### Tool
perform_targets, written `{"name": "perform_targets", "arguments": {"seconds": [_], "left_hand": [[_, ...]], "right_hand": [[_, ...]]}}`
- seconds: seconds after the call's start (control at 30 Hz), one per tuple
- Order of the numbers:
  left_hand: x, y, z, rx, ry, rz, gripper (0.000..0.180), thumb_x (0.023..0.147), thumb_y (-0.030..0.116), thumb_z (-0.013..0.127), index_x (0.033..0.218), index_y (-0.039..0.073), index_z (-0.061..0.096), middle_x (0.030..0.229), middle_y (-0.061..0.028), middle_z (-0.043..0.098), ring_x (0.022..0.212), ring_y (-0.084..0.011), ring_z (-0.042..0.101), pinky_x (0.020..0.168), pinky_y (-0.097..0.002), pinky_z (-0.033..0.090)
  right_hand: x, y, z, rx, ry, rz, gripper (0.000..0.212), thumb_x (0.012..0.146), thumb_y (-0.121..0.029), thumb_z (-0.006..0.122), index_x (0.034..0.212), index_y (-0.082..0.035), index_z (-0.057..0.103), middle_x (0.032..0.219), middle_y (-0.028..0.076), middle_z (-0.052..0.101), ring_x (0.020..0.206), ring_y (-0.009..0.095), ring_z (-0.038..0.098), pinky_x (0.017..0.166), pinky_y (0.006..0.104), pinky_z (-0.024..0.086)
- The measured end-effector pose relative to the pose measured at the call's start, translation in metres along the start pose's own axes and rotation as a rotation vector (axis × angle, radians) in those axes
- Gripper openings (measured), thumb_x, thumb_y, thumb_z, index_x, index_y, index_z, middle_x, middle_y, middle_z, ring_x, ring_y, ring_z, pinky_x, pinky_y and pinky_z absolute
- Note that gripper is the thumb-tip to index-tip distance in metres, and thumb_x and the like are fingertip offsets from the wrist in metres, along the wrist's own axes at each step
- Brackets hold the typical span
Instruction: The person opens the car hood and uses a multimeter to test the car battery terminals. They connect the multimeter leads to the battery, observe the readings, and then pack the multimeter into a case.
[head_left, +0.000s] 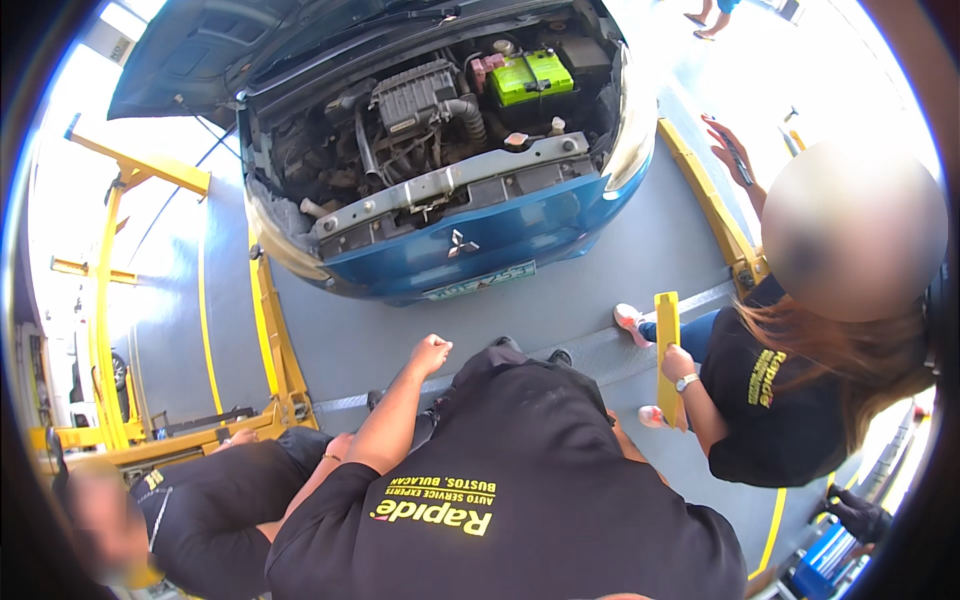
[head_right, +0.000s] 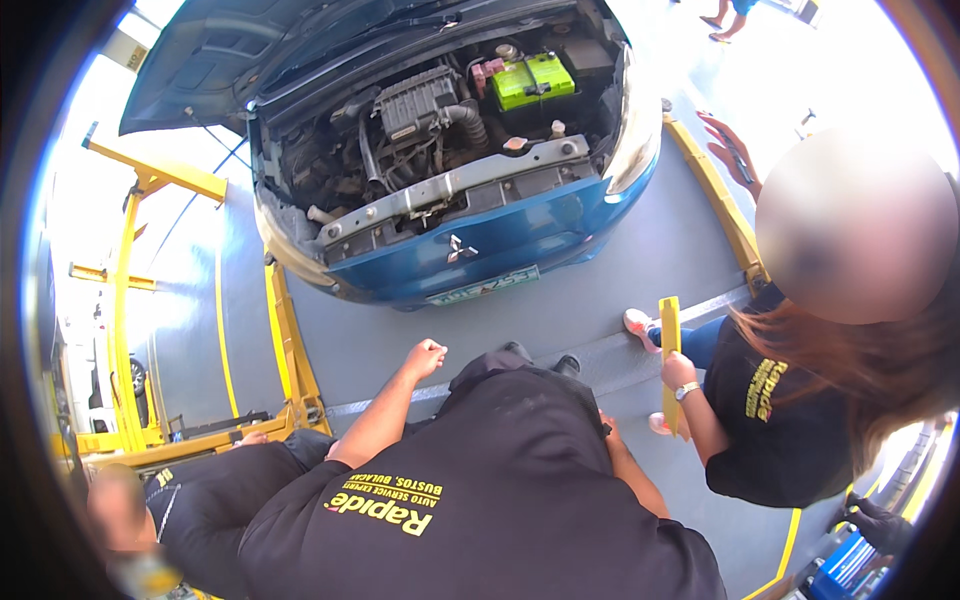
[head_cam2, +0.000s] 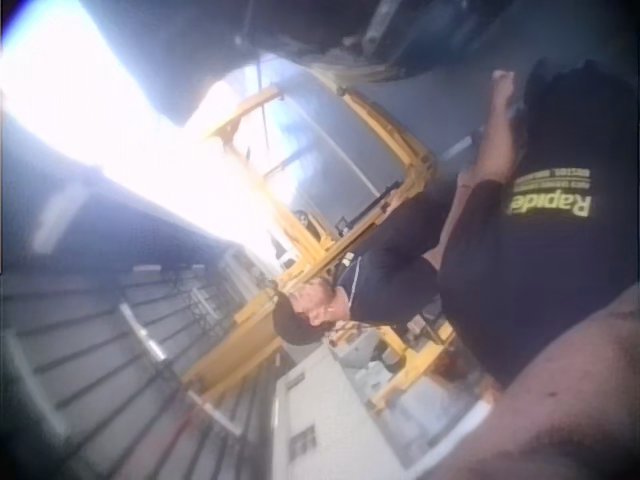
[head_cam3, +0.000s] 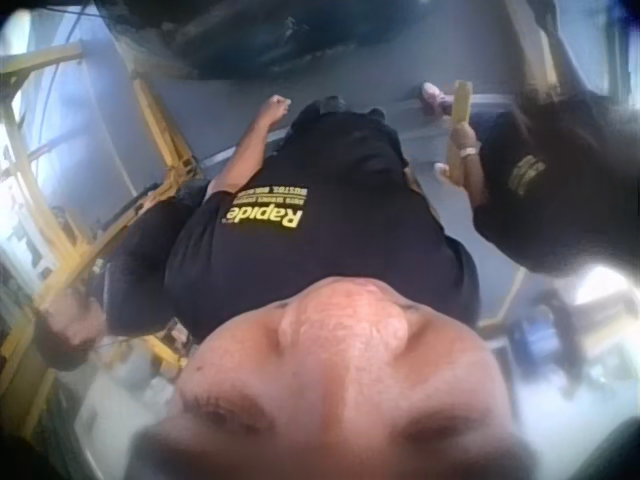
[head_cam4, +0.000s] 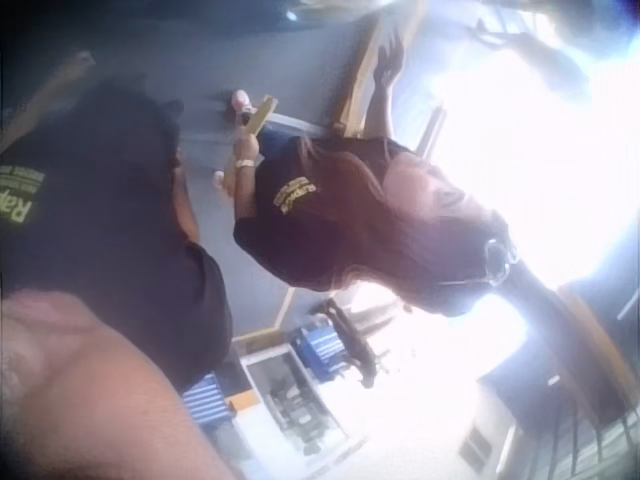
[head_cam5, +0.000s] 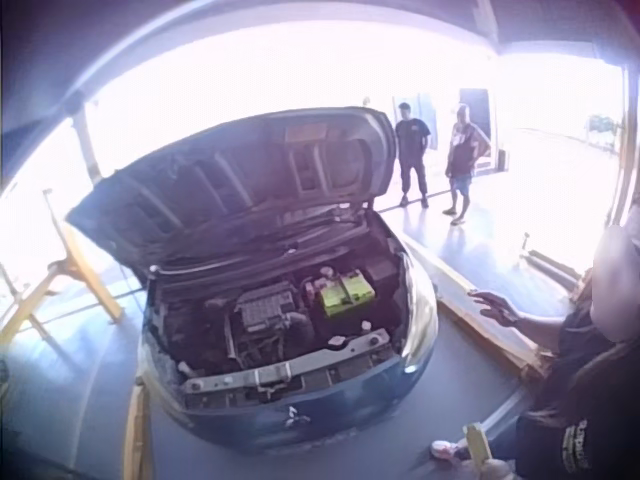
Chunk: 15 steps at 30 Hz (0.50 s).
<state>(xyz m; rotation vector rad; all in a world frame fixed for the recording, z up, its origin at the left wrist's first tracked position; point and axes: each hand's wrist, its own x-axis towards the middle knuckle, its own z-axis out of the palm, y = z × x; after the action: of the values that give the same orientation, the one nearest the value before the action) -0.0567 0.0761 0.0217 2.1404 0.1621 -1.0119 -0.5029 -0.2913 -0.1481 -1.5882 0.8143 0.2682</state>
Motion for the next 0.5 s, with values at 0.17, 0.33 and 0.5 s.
{"name": "perform_targets", "arguments": {"seconds": [0.17, 0.33, 0.5], "left_hand": [[-0.016, -0.066, 0.013, 0.212, -0.044, -0.012, 0.037, 0.096, 0.038, 0.074, 0.099, 0.002, 0.072, 0.085, -0.0101, 0.076, 0.077, -0.0237, 0.073, 0.073, -0.0402, 0.058], [-0.016, -0.112, 0.013, 0.619, -0.415, -0.328, 0.048, 0.097, 0.045, 0.070, 0.101, -0.002, 0.077, 0.088, -0.0168, 0.079, 0.082, -0.0325, 0.075, 0.074, -0.0478, 0.059], [0.003, -0.110, -0.003, 0.568, -0.345, -0.226, 0.046, 0.096, 0.044, 0.072, 0.087, -0.001, 0.075, 0.081, -0.0160, 0.077, 0.075, -0.0307, 0.074, 0.071, -0.0454, 0.058]], "right_hand": [[-0.024, -0.013, 0.009, 0.108, 0.190, 0.329, 0.053, 0.106, -0.045, 0.060, 0.102, 0.007, 0.073, 0.091, 0.016, 0.075, 0.085, 0.021, 0.066, 0.079, 0.0412, 0.053], [-0.060, -0.003, 0.027, 0.183, 0.371, 0.397, 0.054, 0.107, -0.045, 0.059, 0.101, 0.007, 0.072, 0.090, 0.016, 0.075, 0.084, 0.021, 0.066, 0.079, 0.0417, 0.053], [-0.105, 0.039, 0.078, 0.213, 0.498, 0.422, 0.054, 0.108, -0.045, 0.057, 0.101, 0.007, 0.071, 0.089, 0.016, 0.074, 0.083, 0.021, 0.065, 0.079, 0.0422, 0.053]]}}
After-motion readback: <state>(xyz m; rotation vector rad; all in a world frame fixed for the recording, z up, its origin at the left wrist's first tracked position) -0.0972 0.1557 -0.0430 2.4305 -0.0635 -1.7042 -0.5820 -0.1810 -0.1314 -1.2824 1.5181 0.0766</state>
